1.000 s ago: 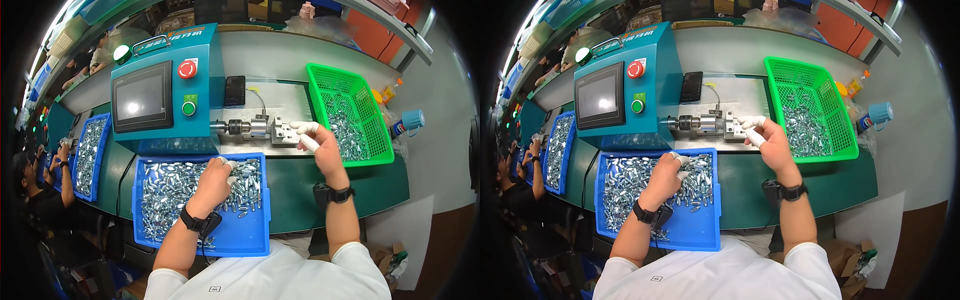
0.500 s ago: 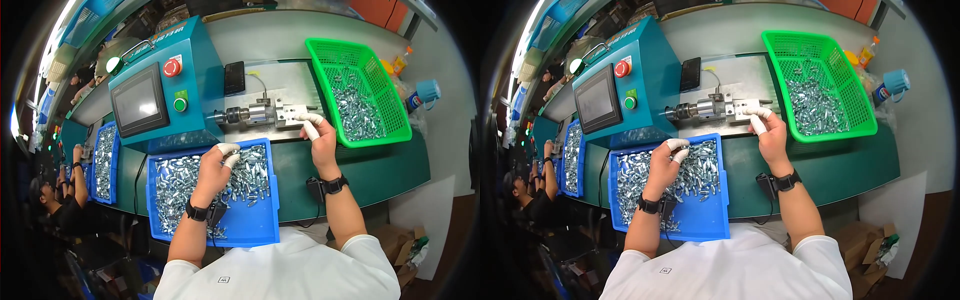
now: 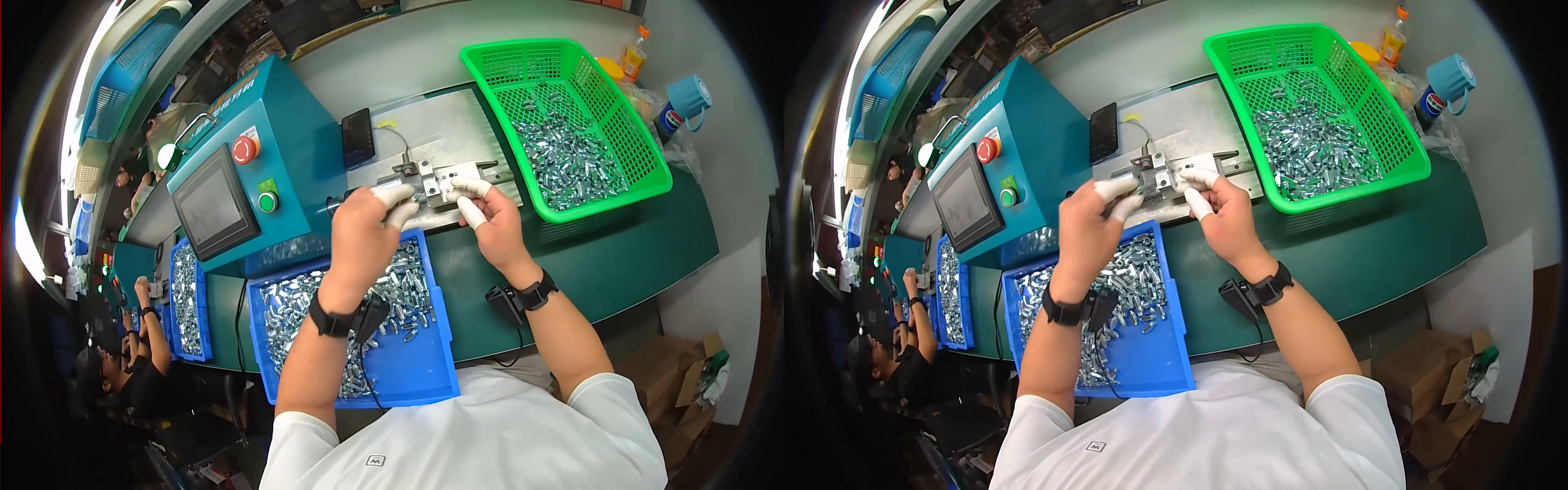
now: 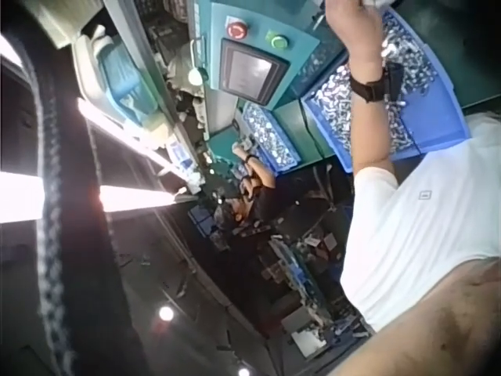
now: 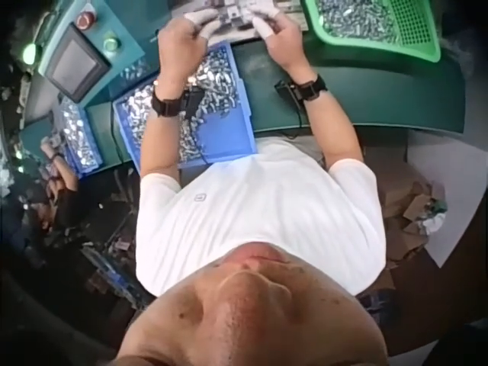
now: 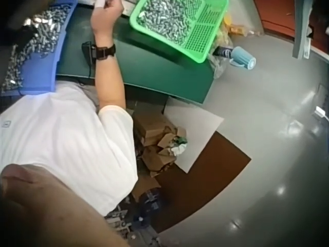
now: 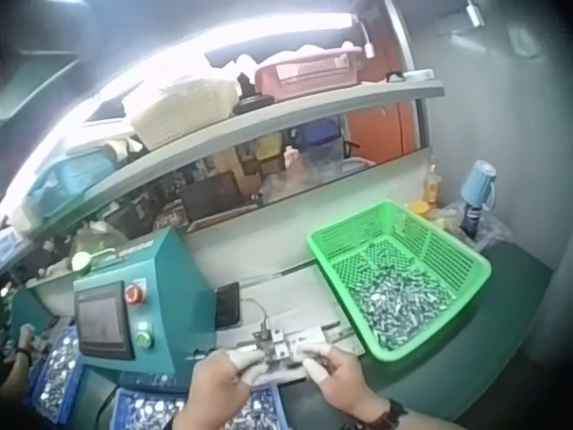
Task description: The person picks up a metal part from a blue tray, places it into the machine's fixture, and presses a green button. After the machine processes the part, they remove it and place it into a green basket.
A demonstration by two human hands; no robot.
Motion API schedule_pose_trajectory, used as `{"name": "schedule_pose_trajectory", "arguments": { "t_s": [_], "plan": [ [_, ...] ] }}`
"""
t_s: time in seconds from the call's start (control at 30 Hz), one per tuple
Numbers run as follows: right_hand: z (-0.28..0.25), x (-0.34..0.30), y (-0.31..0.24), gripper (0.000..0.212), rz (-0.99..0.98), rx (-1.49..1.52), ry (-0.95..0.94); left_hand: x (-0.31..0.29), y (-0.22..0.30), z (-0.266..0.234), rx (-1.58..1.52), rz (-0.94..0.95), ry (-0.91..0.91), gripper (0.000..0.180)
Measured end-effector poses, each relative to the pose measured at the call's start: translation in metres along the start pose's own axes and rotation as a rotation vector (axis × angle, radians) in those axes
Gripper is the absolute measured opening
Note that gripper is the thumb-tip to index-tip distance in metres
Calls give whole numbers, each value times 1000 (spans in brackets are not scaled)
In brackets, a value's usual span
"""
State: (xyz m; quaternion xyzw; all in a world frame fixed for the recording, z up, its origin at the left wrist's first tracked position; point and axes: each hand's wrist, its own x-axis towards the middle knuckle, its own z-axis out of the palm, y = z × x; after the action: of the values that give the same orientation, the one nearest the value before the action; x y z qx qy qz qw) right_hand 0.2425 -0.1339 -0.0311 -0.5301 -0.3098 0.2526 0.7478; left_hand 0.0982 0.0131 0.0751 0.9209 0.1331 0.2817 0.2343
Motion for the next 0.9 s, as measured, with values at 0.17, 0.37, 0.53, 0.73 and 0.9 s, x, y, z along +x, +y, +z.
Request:
{"name": "schedule_pose_trajectory", "arguments": {
  "t_s": [0.17,0.37,0.53,0.73,0.9],
  "plan": [
    [0,1,5,33,2,-16,2,34,-16,32,238,186,-30,24],
    [0,3,7,37,7,-18,-28,39,-35,41,294,213,-56,28],
    [1,6,1,46,97,-9,-69,37,-30,38,268,239,-95,31],
    [3,7,1,67,181,-78,-278,6,-11,15,222,268,20,34],
    [4,12,3,77,204,-95,-388,-62,-4,-7,37,121,-45,31]
  ]
}}
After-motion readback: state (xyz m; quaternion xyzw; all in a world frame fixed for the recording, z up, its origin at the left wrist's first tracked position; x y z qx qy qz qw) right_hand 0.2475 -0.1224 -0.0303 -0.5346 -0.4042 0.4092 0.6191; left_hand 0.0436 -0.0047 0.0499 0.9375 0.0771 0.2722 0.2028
